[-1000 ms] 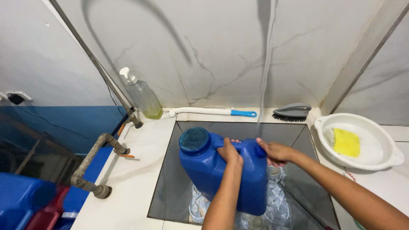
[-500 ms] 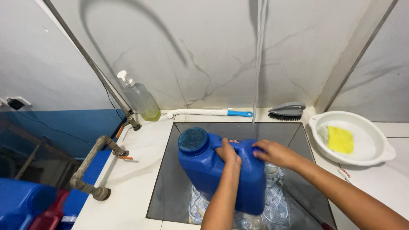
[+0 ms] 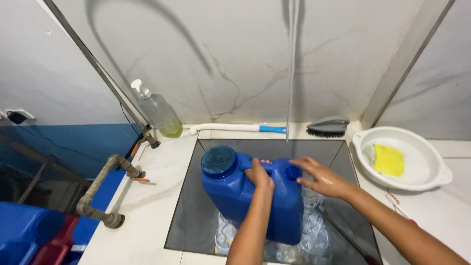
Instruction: The person cleans multiple blue plastic jerrycans at a sink. They remove plastic seals with scissors, scrub the exterior with a sponge, rinse the interior with running water, and use a toothbrush to clean the rim. After cleaning, they place the jerrycans on the floor among other containers.
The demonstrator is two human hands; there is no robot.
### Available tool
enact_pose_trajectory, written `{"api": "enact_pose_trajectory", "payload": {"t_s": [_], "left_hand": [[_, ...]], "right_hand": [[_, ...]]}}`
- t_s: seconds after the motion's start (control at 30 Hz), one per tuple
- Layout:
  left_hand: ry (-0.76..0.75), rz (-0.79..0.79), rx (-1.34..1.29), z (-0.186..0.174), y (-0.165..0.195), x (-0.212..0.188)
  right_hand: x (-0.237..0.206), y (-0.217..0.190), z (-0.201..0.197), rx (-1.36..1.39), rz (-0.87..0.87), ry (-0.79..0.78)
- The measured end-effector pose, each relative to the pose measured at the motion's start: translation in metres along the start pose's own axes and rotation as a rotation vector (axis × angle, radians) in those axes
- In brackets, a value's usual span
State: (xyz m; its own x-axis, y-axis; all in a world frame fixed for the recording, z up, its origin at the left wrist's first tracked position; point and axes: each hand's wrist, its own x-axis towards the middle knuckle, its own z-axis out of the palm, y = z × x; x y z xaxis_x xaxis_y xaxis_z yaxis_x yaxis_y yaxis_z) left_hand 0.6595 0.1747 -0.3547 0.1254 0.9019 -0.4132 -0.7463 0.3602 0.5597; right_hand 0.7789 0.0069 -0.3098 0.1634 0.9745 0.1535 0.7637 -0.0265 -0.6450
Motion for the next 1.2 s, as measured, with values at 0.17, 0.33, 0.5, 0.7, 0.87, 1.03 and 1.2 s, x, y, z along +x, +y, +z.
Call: {"api": "enact_pose_trajectory", "payload": {"t_s": [0.17, 0.33, 0.5, 0.7, 0.87, 1.03, 1.2], "left_hand": [[-0.015, -0.003, 0.045, -0.005, -0.005, -0.002], [-0.021, -0.006, 0.034, -0.007, -0.004, -0.004], [-0.098, 0.019, 0.080, -0.016, -0.012, -0.004], [-0.202, -0.201, 0.331, -0.058, 0.035, 0.019], [-0.469, -0.359, 0.967, -0.099, 0.121, 0.040], [-0.572, -0.217, 1.628, -0.105, 0.154, 0.008], [-0.971, 0.507, 1.872, -0.061, 0.108, -0.045]], "right_hand": [[0.016, -0.014, -0.006, 0.086, 0.630, -0.248], [0.005, -0.007, 0.005, -0.081, -0.238, 0.150], [0.007, 0.019, 0.030, 0.135, 0.531, -0.045], [-0.018, 0.113, -0.069, -0.052, 0.580, 0.424], [-0.051, 0.171, -0.094, -0.454, 1.019, 0.047], [-0.040, 0.158, -0.096, 0.468, 0.862, 0.486], [-0.015, 0.046, -0.042, -0.122, 0.074, 0.671]]}}
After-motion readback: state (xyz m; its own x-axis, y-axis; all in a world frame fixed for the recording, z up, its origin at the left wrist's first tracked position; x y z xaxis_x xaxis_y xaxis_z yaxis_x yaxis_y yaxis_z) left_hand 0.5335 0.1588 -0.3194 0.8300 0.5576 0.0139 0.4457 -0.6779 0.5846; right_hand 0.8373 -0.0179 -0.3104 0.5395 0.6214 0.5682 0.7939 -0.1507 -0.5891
